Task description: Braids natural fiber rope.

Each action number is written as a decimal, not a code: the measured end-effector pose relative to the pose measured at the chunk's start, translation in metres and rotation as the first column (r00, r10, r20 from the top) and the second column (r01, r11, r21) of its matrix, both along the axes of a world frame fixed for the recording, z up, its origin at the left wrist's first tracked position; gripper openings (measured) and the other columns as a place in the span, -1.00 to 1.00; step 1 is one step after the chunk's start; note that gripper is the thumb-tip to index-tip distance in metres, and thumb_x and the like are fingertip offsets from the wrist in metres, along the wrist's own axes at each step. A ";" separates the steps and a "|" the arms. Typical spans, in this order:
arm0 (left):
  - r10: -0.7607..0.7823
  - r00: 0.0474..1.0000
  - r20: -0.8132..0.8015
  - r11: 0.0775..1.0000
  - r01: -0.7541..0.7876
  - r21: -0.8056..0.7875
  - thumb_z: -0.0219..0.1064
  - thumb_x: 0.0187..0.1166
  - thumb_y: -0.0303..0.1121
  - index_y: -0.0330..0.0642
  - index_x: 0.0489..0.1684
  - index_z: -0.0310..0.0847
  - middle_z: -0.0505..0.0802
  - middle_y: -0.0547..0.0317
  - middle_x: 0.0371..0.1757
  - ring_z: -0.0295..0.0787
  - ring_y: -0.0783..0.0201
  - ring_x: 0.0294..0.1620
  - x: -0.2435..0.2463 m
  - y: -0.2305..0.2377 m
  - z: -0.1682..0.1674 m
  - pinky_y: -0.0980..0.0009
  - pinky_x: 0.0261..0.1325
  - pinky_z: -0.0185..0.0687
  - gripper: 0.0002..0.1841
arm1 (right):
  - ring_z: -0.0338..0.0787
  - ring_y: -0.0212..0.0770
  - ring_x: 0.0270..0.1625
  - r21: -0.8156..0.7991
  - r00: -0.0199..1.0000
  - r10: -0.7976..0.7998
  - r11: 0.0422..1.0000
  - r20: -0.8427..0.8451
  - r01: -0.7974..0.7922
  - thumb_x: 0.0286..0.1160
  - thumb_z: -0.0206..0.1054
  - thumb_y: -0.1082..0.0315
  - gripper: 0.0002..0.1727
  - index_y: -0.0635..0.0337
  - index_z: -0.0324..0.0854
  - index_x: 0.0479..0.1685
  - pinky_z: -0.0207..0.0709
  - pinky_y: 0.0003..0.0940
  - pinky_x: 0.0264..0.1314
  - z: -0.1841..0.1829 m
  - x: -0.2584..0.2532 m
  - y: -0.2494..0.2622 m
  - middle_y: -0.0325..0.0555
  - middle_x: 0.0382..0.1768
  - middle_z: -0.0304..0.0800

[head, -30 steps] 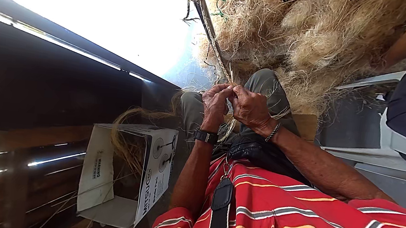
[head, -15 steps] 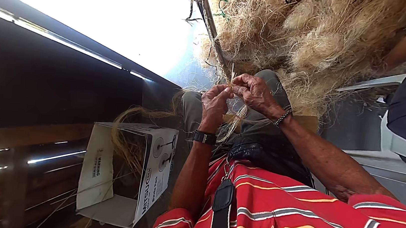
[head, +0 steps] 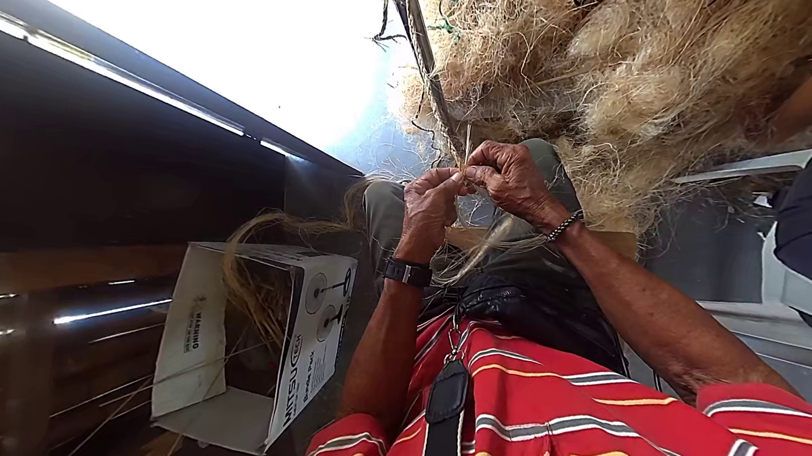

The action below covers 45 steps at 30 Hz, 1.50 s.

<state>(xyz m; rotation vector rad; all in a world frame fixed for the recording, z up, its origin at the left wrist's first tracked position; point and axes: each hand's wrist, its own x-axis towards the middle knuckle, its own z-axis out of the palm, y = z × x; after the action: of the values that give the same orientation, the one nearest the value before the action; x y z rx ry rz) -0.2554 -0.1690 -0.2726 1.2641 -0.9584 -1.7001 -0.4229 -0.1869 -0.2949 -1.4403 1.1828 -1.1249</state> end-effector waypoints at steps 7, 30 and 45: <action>-0.003 0.999 -0.037 0.998 0.001 -0.061 0.26 0.68 -0.44 -0.13 -0.20 0.71 0.74 0.24 -0.52 0.21 0.58 -0.86 0.001 0.002 -0.005 0.68 -0.83 0.15 -0.89 | 0.59 -0.41 -0.66 0.096 0.998 0.050 0.994 0.030 -0.053 0.63 0.25 0.50 -0.89 0.30 0.64 -0.25 0.52 -0.49 -0.58 0.004 0.003 0.001 -0.17 -0.55 0.69; 0.030 0.830 0.556 0.930 0.180 -0.319 0.22 0.76 -0.24 -0.15 -0.17 0.71 0.68 0.15 -0.47 0.54 0.30 -0.50 -0.013 0.009 -0.010 0.32 -0.39 0.45 -0.78 | 0.57 -0.46 -0.56 0.072 0.999 0.042 0.996 0.024 -0.044 0.63 0.17 0.55 -0.86 0.33 0.66 -0.18 0.46 -0.54 -0.43 -0.002 -0.006 0.013 -0.22 -0.56 0.68; -0.029 0.999 0.030 0.976 0.035 -0.213 0.24 0.69 -0.34 -0.05 -0.33 0.69 0.43 0.35 -0.75 0.13 0.52 -0.88 -0.006 0.005 -0.018 0.62 -0.82 0.10 -0.83 | 0.77 -0.30 -0.61 0.228 0.956 0.194 0.943 0.218 -0.243 0.72 0.12 0.56 -0.86 0.36 0.60 -0.07 0.64 -0.48 -0.58 0.008 -0.022 0.009 -0.03 -0.42 0.87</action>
<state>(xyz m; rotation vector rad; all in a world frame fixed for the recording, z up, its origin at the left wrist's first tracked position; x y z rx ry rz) -0.2614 -0.1641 -0.2906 1.1373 -1.1499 -1.5607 -0.4451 -0.1781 -0.2867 -1.2042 0.9631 -0.9010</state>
